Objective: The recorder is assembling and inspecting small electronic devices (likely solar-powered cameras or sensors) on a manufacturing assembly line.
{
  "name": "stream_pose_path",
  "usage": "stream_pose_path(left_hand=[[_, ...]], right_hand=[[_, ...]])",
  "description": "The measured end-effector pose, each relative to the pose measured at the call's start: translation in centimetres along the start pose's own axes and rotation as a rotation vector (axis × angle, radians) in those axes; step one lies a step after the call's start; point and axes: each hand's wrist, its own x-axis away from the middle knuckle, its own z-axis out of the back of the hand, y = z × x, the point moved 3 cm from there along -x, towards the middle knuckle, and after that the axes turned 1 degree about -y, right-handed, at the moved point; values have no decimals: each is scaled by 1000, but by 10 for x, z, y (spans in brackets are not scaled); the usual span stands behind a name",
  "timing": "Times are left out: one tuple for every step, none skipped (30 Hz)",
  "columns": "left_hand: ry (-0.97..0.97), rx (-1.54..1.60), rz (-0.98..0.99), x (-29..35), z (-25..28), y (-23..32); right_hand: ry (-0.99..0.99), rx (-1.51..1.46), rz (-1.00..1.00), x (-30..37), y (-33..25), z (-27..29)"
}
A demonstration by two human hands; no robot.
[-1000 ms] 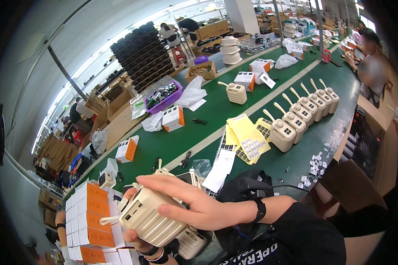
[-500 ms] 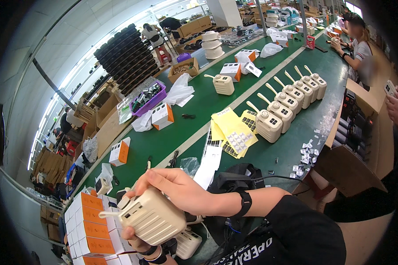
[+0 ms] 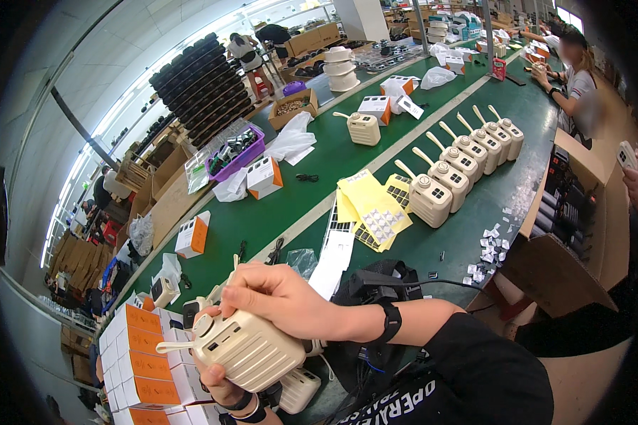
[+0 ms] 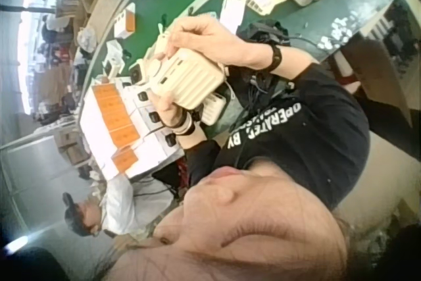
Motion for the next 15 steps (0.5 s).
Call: stream_pose_path(left_hand=[[44, 161, 13, 1, -2, -2], [88, 321, 26, 1, -3, -3], [113, 323, 7, 1, -4, 0], [114, 322, 8, 2, -3, -1], [158, 341, -10, 2, -1, -4], [202, 360, -29, 3, 1, -4], [177, 325, -15, 2, -2, 1], [176, 327, -14, 3, 0, 1], [115, 202, -36, 3, 2, 3], [53, 77, -57, 3, 1, 4], [53, -16, -103, 2, -4, 5], [49, -13, -100, 2, -6, 6], [35, -20, -80, 1, -8, 7], [20, -27, -59, 1, -11, 6], [13, -27, -56, 0, -11, 5]], right_hand=[[-18, -181, -34, -1, 1, -1], [-36, -362, -67, -3, 2, -3], [-37, -363, -67, -3, 0, -7], [9, -135, 99, -4, -8, -10], [55, 95, 262, -3, -15, -12], [53, 95, 262, -2, -15, -12], [35, 155, 281, -1, -15, -12], [18, 215, 300, 1, -16, -11], [13, 203, 290, 1, -16, -8], [12, 203, 289, 2, -15, -7], [17, 203, 223, 3, -12, -5], [26, 206, 159, 4, -10, -3], [31, 208, 157, 5, -12, -2], [58, 204, 131, 5, -14, -1], [86, 199, 105, 5, -15, 0]])
